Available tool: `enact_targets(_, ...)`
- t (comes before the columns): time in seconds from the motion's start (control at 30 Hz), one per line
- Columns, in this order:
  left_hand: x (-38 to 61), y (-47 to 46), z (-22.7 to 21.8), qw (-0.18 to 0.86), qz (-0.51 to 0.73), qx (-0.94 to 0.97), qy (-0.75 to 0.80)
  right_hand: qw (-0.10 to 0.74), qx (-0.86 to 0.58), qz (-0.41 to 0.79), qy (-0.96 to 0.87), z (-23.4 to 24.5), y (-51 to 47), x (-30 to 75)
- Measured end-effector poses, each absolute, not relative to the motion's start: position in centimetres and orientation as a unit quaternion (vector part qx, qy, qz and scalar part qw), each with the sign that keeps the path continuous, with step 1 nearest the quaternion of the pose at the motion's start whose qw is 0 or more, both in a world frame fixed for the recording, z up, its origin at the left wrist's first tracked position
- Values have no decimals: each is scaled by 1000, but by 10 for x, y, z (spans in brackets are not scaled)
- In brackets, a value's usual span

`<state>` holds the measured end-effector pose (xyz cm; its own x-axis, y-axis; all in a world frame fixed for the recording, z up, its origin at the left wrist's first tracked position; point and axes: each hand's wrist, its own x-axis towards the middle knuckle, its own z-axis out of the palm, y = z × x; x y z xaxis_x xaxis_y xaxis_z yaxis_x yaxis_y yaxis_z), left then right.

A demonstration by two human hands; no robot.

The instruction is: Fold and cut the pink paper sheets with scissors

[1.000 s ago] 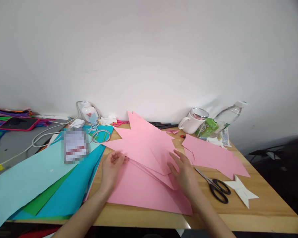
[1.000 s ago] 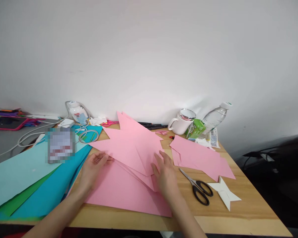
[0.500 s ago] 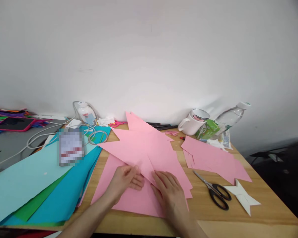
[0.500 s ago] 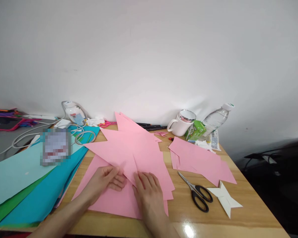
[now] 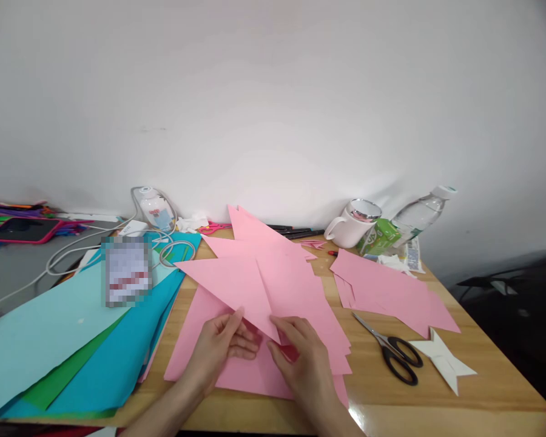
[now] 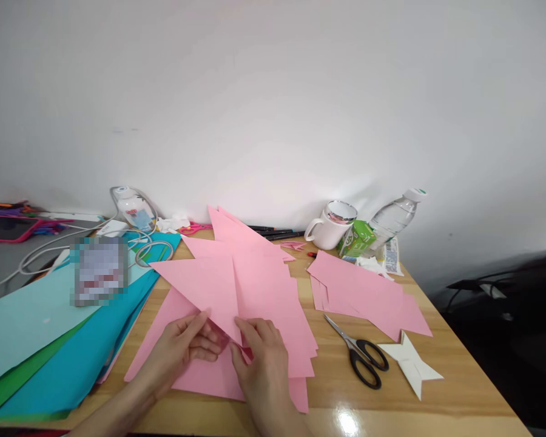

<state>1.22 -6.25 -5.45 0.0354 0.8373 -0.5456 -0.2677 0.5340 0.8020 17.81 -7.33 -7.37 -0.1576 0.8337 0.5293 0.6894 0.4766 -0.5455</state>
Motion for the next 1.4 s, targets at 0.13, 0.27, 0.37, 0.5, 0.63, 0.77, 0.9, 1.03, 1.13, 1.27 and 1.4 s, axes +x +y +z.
enact_targets(0.13, 15, -71, -46, 721, 442, 239, 477, 460, -480, 17, -747, -64, -76, 174)
enact_targets(0.27, 24, -67, -33, 743, 514, 202, 379, 446, -446, -29, -776, -59, -86, 169)
enact_targets(0.37, 33, -54, -28, 700, 559, 134, 424, 420, -415, -33, -806, -61, -91, 171)
enact_targets(0.5, 37, -39, -26, 673, 586, 103, 439, 398, -448, -81, -797, -73, -91, 215)
enact_targets(0.63, 34, -37, -19, 674, 607, 142, 396, 312, -614, -178, -703, -93, -99, 300)
enact_targets(0.77, 32, -28, -14, 663, 631, 148, 375, 154, -704, -160, -674, -114, -121, 364)
enact_targets(0.9, 31, -12, -9, 628, 659, 102, 401, 122, -720, -90, -677, -124, -133, 380)
enact_targets(1.03, 30, -10, -3, 602, 677, 148, 397, 95, -732, -79, -670, -115, -131, 379)
enact_targets(1.13, 31, -13, 0, 595, 677, 198, 385, 140, -736, -105, -654, -106, -124, 376)
enact_targets(1.27, 38, -15, 2, 594, 656, 242, 397, 162, -743, -105, -641, -102, -111, 362)
enact_targets(1.4, 45, -14, 3, 581, 654, 285, 391, 65, -734, -101, -668, -101, -96, 350)
